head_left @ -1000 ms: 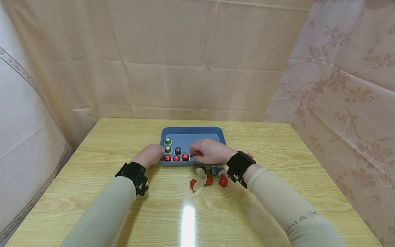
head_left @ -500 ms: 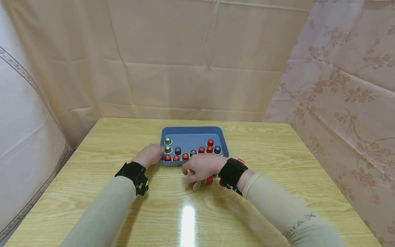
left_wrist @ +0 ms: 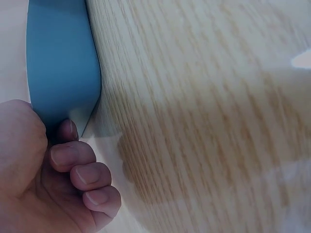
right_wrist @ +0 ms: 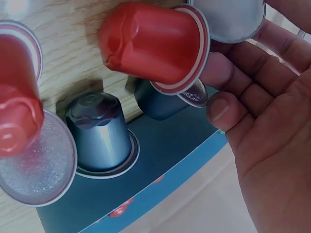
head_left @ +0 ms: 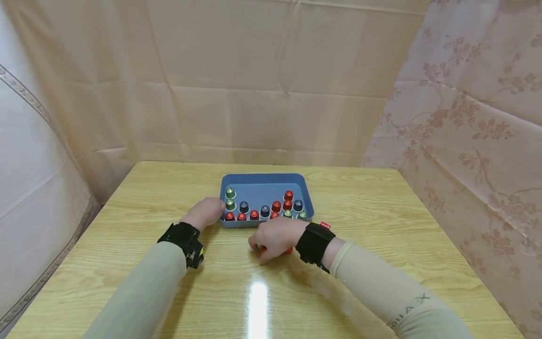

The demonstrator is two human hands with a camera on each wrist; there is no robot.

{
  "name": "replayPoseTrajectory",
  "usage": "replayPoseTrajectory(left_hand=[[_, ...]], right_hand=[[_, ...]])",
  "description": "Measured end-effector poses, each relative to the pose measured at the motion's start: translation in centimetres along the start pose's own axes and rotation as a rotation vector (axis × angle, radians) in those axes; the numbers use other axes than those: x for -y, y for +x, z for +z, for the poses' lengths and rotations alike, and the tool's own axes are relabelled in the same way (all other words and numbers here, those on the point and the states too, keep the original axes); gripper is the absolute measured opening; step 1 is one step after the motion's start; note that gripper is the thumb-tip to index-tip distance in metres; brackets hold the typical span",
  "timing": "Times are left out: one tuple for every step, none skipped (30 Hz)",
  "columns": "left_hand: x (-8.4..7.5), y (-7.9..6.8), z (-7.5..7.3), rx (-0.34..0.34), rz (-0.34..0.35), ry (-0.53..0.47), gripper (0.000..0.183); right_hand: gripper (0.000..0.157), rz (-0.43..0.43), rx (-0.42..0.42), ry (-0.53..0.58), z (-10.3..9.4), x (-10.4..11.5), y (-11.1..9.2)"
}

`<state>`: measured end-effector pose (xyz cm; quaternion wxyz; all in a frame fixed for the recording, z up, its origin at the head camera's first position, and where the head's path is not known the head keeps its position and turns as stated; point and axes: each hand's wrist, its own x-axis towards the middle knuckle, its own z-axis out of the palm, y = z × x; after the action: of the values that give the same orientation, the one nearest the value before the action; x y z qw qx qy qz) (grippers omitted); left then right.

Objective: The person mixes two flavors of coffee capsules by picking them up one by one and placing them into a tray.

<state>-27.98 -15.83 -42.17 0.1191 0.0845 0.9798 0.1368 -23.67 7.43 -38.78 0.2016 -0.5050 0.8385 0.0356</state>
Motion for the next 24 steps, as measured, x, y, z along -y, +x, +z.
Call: replayPoseTrajectory(left_hand=[[0.0, 0.0, 0.0, 0.0, 0.001, 0.003, 0.032], [0.0, 0.0, 0.0, 0.0, 0.004, 0.007, 0.032], [0.0, 0.0, 0.0, 0.0, 0.008, 0.012, 0.032], [0.0, 0.0, 0.0, -0.001, 0.015, 0.021, 0.031], [0.0, 0.0, 0.0, -0.003, 0.021, 0.027, 0.031], [-0.1, 0.0, 0.0, -0.005, 0.026, 0.033, 0.03], [0.0, 0.0, 0.0, -0.007, 0.033, 0.041, 0.03], [0.0, 0.0, 0.0, -0.009, 0.034, 0.044, 0.03], [0.0, 0.0, 0.0, -0.01, 0.035, 0.043, 0.03], [0.0, 0.0, 0.0, -0.01, 0.035, 0.04, 0.029], [0.0, 0.0, 0.0, -0.01, 0.033, 0.037, 0.03], [0.1, 0.0, 0.1, -0.009, 0.03, 0.032, 0.03], [0.1, 0.1, 0.1, -0.007, 0.026, 0.028, 0.03], [0.1, 0.1, 0.1, -0.004, 0.022, 0.022, 0.03], [0.2, 0.1, 0.1, -0.003, 0.021, 0.02, 0.03], [0.1, 0.1, 0.1, -0.002, 0.02, 0.017, 0.029], [0.1, 0.1, 0.1, -0.001, 0.02, 0.019, 0.03], [0.1, 0.1, 0.1, -0.001, 0.02, 0.018, 0.03], [0.1, 0.1, 0.1, -0.001, 0.021, 0.018, 0.03], [0.1, 0.2, 0.1, 0.0, 0.016, 0.013, 0.03], [0.1, 0.2, 0.2, 0.002, 0.011, 0.007, 0.03], [0.1, 0.2, 0.2, 0.003, 0.008, 0.005, 0.03], [0.1, 0.3, 0.2, 0.005, 0.004, 0.004, 0.031], [0.2, 0.3, 0.3, 0.006, 0.003, -0.002, 0.031]], right_hand=[[0.023, -0.001, -0.001, -0.009, 0.1, 0.0, 0.0], [0.021, -0.004, -0.001, -0.019, 0.1, 0.0, 0.0], [0.018, -0.006, -0.003, -0.026, 0.1, 0.0, 0.0], [0.016, -0.011, -0.006, -0.028, 0.1, 0.0, 0.0], [0.014, -0.017, -0.012, -0.026, 0.1, 0.0, 0.0], [0.013, -0.027, -0.021, -0.022, 0.1, 0.0, 0.0], [0.012, -0.036, -0.034, -0.013, 0.0, -0.1, 0.0], [0.012, -0.047, -0.048, -0.002, -0.1, -0.2, 0.0], [0.012, -0.059, -0.066, 0.009, -0.2, -0.3, -0.1], [0.013, -0.073, -0.086, 0.012, -0.3, -0.5, -0.1], [0.014, -0.086, -0.11, 0.017, -0.4, -0.7, -0.2], [0.015, -0.094, -0.136, 0.021, -0.5, -0.9, -0.3], [0.016, -0.099, -0.161, 0.028, -0.7, -1.1, -0.4], [0.016, -0.106, -0.183, 0.034, -0.8, -1.3, -0.5], [0.015, -0.109, -0.204, 0.043, -1.0, -1.5, -0.6], [0.015, -0.113, -0.226, 0.055, -1.2, -1.7, -0.8], [0.014, -0.111, -0.246, 0.07, -1.4, -1.9, -0.9], [0.013, -0.104, -0.267, 0.081, -1.6, -2.1, -1.1], [0.012, -0.098, -0.287, 0.088, -1.7, -2.4, -1.2], [0.012, -0.09, -0.308, 0.095, -1.8, -2.7, -1.3], [0.012, -0.079, -0.331, 0.101, -1.9, -3.0, -1.4], [0.011, -0.068, -0.357, 0.099, -2.0, -3.4, -1.5], [0.011, -0.055, -0.381, 0.102, -2.0, -3.8, -1.6], [0.011, -0.043, -0.407, 0.104, -1.9, -4.3, -1.6]])
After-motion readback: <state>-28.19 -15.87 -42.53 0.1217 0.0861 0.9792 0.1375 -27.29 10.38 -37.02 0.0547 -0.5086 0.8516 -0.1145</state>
